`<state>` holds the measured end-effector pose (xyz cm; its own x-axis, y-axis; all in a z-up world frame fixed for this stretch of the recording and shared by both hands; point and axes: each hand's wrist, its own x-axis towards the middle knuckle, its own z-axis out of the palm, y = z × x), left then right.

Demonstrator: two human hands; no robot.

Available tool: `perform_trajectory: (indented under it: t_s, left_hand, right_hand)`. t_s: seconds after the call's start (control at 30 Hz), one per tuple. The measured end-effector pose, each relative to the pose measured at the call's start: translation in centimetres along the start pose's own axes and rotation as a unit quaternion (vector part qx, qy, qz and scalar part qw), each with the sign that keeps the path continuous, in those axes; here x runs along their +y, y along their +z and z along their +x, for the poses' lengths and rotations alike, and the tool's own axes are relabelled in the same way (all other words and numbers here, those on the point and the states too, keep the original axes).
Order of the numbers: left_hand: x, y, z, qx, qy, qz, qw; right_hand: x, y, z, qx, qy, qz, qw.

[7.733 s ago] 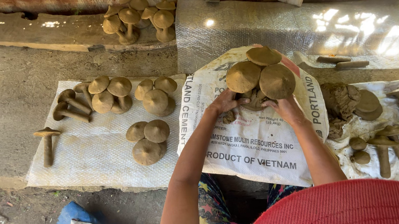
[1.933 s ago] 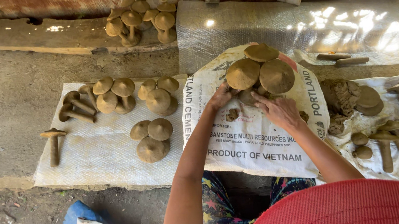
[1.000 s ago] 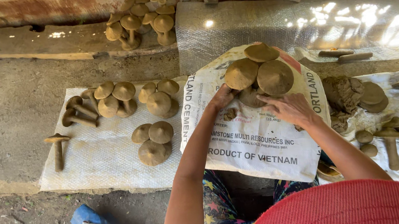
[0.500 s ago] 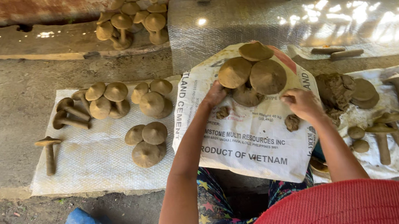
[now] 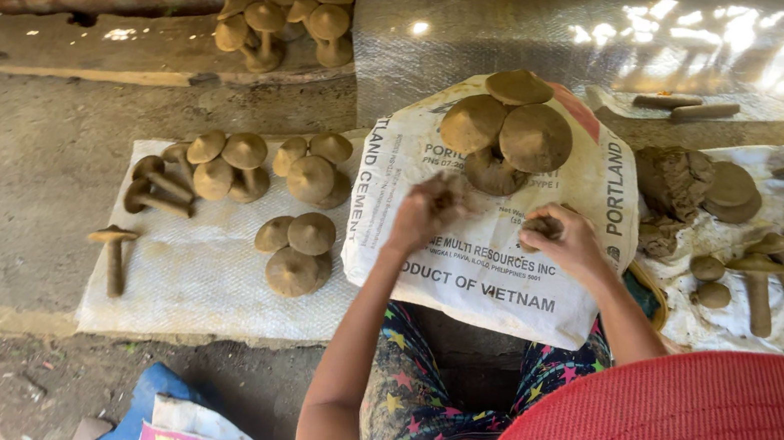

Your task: The person shapes and attaches clay pieces to form decorative mushrooms by hand, joining the stems and caps while working on a sack on the floor.

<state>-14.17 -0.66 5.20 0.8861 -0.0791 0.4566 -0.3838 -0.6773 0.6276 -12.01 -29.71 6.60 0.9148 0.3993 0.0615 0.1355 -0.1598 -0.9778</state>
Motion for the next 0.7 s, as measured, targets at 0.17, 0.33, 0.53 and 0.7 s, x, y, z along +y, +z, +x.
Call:
perform_trajectory:
  t_s: [0.17,0.33,0.53,0.7]
  left_hand:
    - [0.1,1.4,-1.6,0.075,0.006,0.147,0.986]
    - [-0.4,-2.7,-4.0,0.249,-0.126,-0.178,0.944]
    - [-3.8,-0.9,-10.2,0.268,-0.177,-0.161,0.933]
    - [0.9,7.7,-10.4,0.149,-0.106,-0.352,0.918]
  right_hand:
    - [-5.0,5.7,0.4,-0.034,0.09,-0.101,0.99]
    - [-5.5,12.5,4.8,-0.077,-0.033,-0.36,0.929]
    - [-4.2,14.2,5.2,-0.025,-0.183,-0.444,0.877]
    - [-4.7,10.6,-1.1,-0.055,-0.15,0.134,0.978]
